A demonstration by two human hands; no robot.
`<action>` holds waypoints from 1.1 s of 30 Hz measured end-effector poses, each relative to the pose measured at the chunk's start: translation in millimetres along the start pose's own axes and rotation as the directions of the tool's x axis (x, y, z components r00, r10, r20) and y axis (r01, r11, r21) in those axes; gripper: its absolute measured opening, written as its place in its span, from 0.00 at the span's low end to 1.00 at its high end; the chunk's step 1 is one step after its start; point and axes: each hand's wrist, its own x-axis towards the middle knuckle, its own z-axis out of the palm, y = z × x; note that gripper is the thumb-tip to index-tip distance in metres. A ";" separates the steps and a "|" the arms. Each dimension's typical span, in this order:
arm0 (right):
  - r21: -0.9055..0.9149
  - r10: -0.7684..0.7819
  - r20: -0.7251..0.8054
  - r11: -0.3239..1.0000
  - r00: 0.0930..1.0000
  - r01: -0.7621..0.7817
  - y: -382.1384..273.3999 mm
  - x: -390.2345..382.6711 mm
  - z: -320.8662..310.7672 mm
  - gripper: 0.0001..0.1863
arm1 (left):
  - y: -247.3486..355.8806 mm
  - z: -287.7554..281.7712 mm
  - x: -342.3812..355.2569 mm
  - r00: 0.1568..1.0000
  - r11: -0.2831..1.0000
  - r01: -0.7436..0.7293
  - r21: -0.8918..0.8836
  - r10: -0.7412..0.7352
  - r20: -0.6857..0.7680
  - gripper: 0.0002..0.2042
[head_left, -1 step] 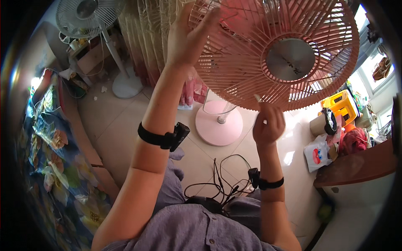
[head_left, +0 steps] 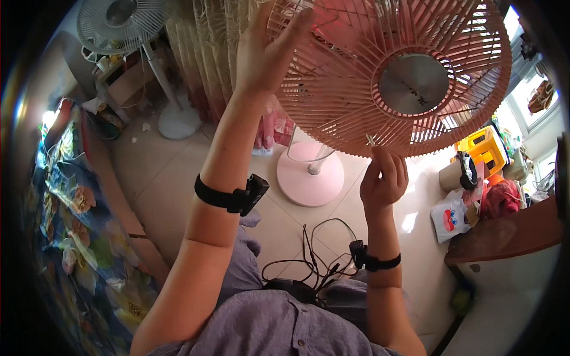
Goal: The recorder is repairing a stand fan by assembling the grill and tightening a screw.
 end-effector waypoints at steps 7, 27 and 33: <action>0.057 0.013 0.077 0.998 0.997 -0.017 -30.2 -21.8 31.6 0.14 | 9.1 0.0 -1.4 0.985 0.989 -0.146 -0.016 0.147 0.085 0.23; 0.505 0.694 0.117 0.575 0.711 -0.644 -61.1 -29.0 39.3 0.03 | -2.3 6.9 0.0 0.970 0.961 -0.211 -0.177 0.228 0.086 0.27; 0.326 0.670 -0.393 0.742 0.630 -0.585 3.2 -14.7 -19.7 0.07 | -27.9 -15.7 14.9 0.991 0.991 -0.106 -0.084 0.112 0.070 0.31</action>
